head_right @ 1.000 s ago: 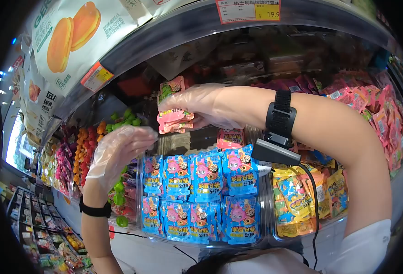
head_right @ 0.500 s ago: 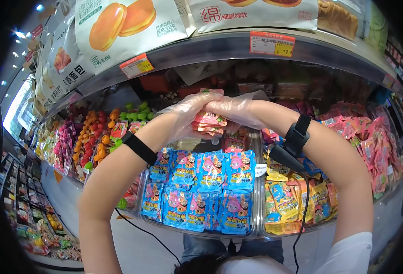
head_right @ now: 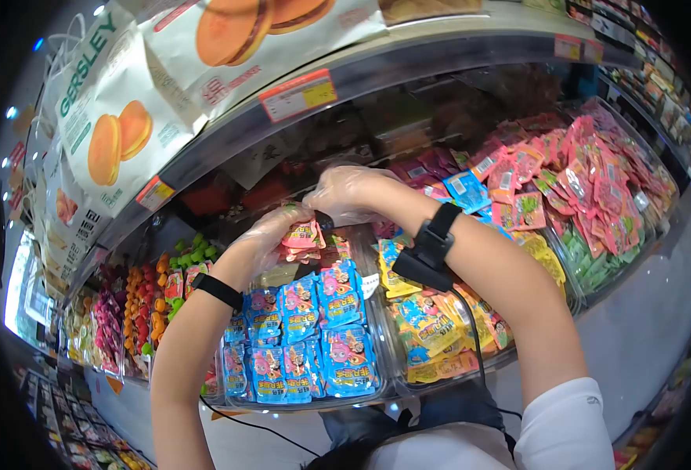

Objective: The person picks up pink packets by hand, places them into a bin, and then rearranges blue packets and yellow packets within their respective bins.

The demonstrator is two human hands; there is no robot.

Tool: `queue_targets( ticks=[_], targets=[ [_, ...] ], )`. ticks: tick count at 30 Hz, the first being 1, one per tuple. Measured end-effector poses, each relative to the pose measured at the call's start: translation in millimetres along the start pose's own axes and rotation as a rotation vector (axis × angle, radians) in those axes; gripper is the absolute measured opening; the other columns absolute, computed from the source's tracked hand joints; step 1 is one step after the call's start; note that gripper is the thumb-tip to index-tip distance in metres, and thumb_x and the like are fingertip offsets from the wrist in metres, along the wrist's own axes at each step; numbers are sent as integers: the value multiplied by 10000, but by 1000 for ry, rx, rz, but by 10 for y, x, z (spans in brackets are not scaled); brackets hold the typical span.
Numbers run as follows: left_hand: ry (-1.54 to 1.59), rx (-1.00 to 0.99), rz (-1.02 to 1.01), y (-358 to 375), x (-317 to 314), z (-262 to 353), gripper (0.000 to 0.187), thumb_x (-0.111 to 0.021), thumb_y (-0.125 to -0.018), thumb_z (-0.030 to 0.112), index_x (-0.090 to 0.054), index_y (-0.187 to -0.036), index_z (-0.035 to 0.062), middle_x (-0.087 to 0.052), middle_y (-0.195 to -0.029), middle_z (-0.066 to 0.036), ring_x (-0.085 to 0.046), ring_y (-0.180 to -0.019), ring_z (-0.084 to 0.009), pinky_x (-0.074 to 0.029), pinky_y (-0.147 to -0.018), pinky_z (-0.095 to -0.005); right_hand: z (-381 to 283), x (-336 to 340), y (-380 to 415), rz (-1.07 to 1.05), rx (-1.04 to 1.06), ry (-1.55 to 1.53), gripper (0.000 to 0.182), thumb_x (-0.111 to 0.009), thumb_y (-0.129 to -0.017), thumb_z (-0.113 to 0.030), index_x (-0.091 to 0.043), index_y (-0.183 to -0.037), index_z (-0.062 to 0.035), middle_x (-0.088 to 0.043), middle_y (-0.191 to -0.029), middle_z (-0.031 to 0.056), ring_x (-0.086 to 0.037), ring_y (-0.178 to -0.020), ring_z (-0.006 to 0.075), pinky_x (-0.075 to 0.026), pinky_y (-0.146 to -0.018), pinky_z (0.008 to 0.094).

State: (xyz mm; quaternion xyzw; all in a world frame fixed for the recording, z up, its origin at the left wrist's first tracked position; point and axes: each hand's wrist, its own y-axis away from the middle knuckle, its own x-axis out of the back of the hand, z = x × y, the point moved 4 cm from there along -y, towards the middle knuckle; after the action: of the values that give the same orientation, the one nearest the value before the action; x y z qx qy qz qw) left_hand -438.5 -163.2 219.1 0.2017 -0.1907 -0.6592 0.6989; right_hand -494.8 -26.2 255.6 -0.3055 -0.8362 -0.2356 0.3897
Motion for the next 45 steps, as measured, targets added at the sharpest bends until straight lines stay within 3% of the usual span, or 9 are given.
queue_targets(
  ticks=[5, 7, 8, 16, 21, 27, 31, 36, 45],
  targets=[
    [-153, 81, 5, -126, -132, -125, 245, -572, -871, 222, -567, -1018, 26, -635, -902, -78, -644, -724, -161, -560, -636, -311, 107, -130, -70, 81, 64, 69, 352, -576, -763, -326, -681, -893, -16, -650, -911, 206, -634, -825, 336, -477, -749, 405],
    [-173, 55, 55, -185, -124, -159, 246, -558, -881, 220, -559, -1027, 22, -635, -909, -68, -642, -718, -153, -541, -609, -283, 50, -223, -163, 24, 375, 517, 292, -607, -733, -244, -683, -914, -28, -645, -935, 211, -636, -854, 335, -485, -763, 402],
    [-165, 43, 47, -220, -130, -189, 251, -548, -886, 228, -558, -1034, 25, -635, -910, -60, -638, -722, -144, -523, -588, -262, 106, -273, -216, -1, 317, 565, 285, -615, -714, -174, -676, -951, -28, -646, -923, 212, -636, -876, 336, -493, -777, 399],
    [-314, 94, 87, -417, -206, -299, 238, -501, -903, 251, -530, -979, 27, -593, -818, -64, -580, -593, -120, -472, -500, -273, 277, -348, -315, 6, 136, 351, 303, -582, -760, -201, -667, -978, -8, -656, -959, 176, -636, -902, 325, -509, -769, 394],
    [-547, 159, 101, -486, -187, -404, 283, -448, -928, 325, -545, -1034, 80, -643, -813, -14, -616, -591, -67, -479, -473, -180, 266, -467, -516, -38, 208, 531, 355, -626, -638, -143, -682, -981, -66, -661, -973, 132, -632, -903, 303, -530, -676, 475],
    [-535, 173, 40, -410, -328, -338, 311, -473, -901, 402, -556, -1002, 120, -654, -786, 10, -607, -557, -50, -460, -453, -179, 259, -299, -224, -33, 60, 283, 332, -620, -739, -226, -666, -1046, -110, -640, -1058, 104, -621, -935, 324, -522, -636, 533],
    [-599, 216, 7, -444, -322, -336, 295, -471, -905, 355, -548, -1030, 99, -649, -820, -8, -632, -643, -83, -512, -544, -234, 293, -339, -260, -39, 85, 359, 343, -675, -679, -172, -678, -1018, -118, -661, -993, 76, -631, -894, 301, -523, -608, 515],
    [-273, 178, -73, -589, -181, -472, 321, -517, -889, 251, -503, -1124, 33, -623, -975, -84, -643, -824, -163, -538, -740, -297, 307, -345, -328, 14, 105, 311, 361, -701, -634, -149, -685, -994, -115, -665, -974, 73, -634, -870, 284, -520, -590, 515],
    [-340, 98, 195, -505, -43, -440, 230, -502, -915, 215, -544, -1022, 16, -617, -868, -76, -632, -714, -150, -538, -616, -281, 301, -311, -280, -8, 160, 342, 368, -686, -611, -142, -687, -977, -99, -657, -993, 93, -623, -916, 301, -518, -621, 528]
  ],
)
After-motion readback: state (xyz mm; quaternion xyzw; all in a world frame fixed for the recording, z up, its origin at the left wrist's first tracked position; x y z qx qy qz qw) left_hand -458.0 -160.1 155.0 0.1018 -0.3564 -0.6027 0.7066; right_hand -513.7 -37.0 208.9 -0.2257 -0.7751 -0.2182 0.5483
